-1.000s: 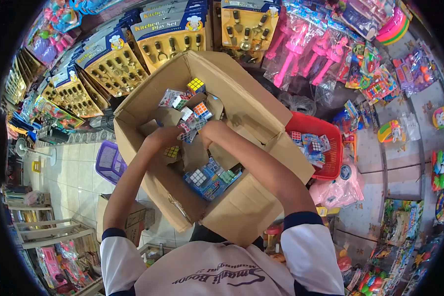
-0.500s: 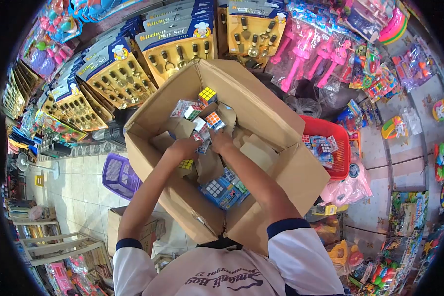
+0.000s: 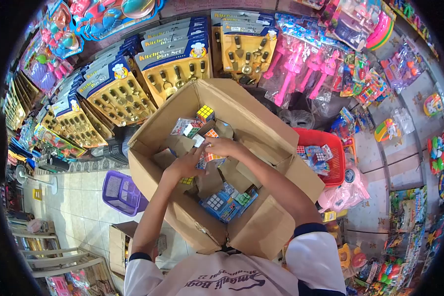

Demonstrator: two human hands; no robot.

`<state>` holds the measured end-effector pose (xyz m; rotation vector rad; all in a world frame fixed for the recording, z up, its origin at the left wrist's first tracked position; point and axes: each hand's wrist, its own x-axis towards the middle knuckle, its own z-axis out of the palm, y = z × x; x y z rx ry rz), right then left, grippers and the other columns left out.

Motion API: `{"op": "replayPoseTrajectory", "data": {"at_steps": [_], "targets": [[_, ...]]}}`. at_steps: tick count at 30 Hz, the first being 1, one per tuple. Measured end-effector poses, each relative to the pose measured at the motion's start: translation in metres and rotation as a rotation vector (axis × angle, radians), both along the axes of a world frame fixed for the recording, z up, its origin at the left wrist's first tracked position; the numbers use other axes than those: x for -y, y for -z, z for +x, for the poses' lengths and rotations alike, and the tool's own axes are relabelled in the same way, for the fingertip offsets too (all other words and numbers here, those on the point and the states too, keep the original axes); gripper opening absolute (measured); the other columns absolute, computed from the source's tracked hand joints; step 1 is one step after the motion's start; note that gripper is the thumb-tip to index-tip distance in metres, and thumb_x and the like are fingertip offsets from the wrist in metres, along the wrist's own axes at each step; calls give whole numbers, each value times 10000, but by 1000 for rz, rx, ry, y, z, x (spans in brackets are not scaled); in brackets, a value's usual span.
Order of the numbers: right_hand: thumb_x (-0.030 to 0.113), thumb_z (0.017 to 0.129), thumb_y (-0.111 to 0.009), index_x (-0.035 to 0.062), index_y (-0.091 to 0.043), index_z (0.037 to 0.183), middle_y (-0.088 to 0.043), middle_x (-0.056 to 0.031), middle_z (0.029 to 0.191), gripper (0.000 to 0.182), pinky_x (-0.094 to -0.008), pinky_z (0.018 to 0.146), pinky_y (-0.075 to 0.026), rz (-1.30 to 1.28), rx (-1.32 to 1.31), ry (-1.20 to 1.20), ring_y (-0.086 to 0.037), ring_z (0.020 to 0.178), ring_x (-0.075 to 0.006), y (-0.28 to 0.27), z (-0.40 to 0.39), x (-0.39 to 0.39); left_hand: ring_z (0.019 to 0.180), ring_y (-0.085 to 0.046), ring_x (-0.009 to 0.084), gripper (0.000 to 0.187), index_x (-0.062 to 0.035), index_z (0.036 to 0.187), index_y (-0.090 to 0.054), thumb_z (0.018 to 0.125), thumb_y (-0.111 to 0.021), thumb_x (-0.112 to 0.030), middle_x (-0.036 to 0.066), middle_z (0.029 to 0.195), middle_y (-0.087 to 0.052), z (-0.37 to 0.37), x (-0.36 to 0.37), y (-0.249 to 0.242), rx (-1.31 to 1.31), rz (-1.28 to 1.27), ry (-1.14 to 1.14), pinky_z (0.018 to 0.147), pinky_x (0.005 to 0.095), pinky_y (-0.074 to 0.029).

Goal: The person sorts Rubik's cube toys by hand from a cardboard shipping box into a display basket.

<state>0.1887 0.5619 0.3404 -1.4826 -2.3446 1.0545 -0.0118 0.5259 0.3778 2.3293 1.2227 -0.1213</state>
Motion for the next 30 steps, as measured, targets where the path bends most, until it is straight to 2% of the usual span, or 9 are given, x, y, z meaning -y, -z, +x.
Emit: {"op": "replayPoseTrajectory", "data": {"at_steps": [5,8,12,16,19,20,23,24,30], "targets": [[505,877,-493,116,-500,1168,-628,-166,1007,485,-394,749,-481,-154,-170,125,-623,879,-287,-65,-7,24,1230,-434,374,878,-25,1391,-223,739,-748,-290,239,1316,-415,-6,20,-45,598,14,-28,999,408,-394],[560,888,-484,64,-517,1081,-623,-106,895,533,-332,717,-461,-262,-389,188,-600,844,-182,-86,-19,37,1178,-480,347,781,17,1325,-302,739,-757,-227,245,1269,-440,-19,29,-59,623,-16,-134,967,388,-407],[460,950,-441,78,-508,1116,-597,-70,891,421,-288,614,-455,3,-508,33,-581,753,-124,-77,-35,36,1059,-539,301,676,31,1212,-383,730,-770,-243,222,1156,-504,-33,37,-65,661,92,-230,911,354,-426],[401,991,-349,120,-463,1183,-555,-28,976,358,-213,618,-460,-360,-686,94,-552,856,-74,-76,-52,33,979,-567,299,634,42,1148,-400,735,-768,-268,214,1052,-541,-50,40,-64,728,117,-420,860,359,-447],[347,991,-352,108,-471,1170,-572,-30,971,321,-216,612,-465,-596,-767,276,-586,860,-84,-22,-62,20,999,-565,260,596,56,1175,-377,790,-718,-246,202,1076,-549,-61,38,-51,917,153,-527,879,351,-445],[301,956,-436,86,-465,1175,-601,-71,978,309,-274,661,-494,-600,-679,304,-620,879,-171,1,-66,14,1031,-553,259,590,53,1215,-357,813,-689,-223,212,1124,-528,-60,38,-54,987,192,-560,903,346,-431],[291,874,-558,71,-433,1247,-620,-147,996,451,-368,751,-508,-97,-208,61,-618,930,-286,59,-73,14,1092,-524,264,563,35,1296,-323,867,-614,-186,222,1229,-476,-57,39,-57,1079,218,-630,955,340,-395],[309,809,-621,61,-367,1328,-569,-241,1104,629,-430,850,-482,-59,-196,32,-581,989,-395,48,-73,19,1108,-516,267,554,27,1316,-316,882,-591,-179,222,1257,-459,-58,39,-57,1090,209,-645,969,340,-384],[405,801,-631,121,-302,1383,-395,-304,1286,727,-494,859,-481,76,366,39,-522,1069,-460,71,-84,14,1110,-515,274,460,-9,1311,-365,919,-513,-200,171,1249,-491,-64,44,-58,951,253,-605,971,352,-373]]}}
